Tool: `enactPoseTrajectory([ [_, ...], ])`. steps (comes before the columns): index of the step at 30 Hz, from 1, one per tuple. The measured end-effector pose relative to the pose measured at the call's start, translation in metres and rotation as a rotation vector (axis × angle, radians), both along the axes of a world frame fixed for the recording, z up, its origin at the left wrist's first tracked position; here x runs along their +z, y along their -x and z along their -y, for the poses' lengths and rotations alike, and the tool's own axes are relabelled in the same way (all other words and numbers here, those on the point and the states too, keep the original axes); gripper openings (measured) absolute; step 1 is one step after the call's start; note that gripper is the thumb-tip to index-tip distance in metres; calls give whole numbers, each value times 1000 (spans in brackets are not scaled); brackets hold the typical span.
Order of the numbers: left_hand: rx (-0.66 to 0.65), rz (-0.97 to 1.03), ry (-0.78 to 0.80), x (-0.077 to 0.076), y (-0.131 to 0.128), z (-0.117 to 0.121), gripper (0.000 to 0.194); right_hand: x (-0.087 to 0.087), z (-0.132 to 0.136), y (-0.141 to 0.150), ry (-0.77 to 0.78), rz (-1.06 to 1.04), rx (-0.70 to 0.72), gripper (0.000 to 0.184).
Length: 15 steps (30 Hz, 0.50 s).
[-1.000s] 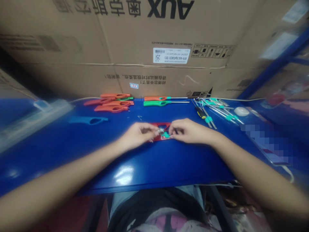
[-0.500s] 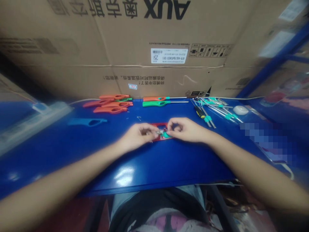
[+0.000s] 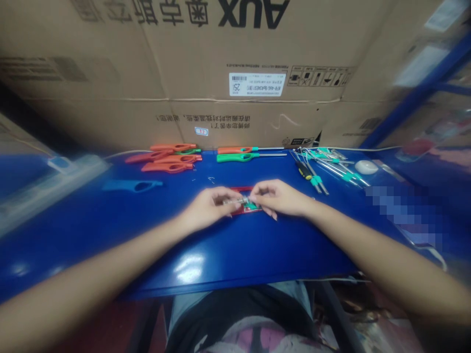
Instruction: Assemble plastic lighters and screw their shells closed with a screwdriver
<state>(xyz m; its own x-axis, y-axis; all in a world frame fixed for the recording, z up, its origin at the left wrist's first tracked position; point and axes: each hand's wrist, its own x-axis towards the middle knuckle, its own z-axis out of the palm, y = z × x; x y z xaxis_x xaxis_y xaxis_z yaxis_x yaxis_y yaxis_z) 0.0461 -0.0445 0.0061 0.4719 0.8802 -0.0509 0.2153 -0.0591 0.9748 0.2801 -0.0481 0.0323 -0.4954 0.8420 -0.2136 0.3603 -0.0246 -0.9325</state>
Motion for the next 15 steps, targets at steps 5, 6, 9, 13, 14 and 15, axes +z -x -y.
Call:
enactPoseTrajectory([
  [5, -4, 2, 13, 0, 0, -1, 39, -1, -2, -1, 9, 0, -17, 22],
  [6, -5, 2, 14, 0, 0, -1, 39, -1, -3, -1, 13, -4, -13, 22],
  [9, 2, 0, 14, 0, 0, -1, 40, -1, -4, -2, 33, -28, -10, 21],
  [13, 12, -2, 25, 0, 1, -1, 41, -1, -4, -2, 46, -36, -13, 17],
  [14, 13, -5, 23, 0, 1, -1, 40, -1, -4, -2, 47, -36, -11, 16],
  [15, 12, -8, 21, 0, 1, -1, 40, -1, -4, -2, 46, -36, -9, 16],
])
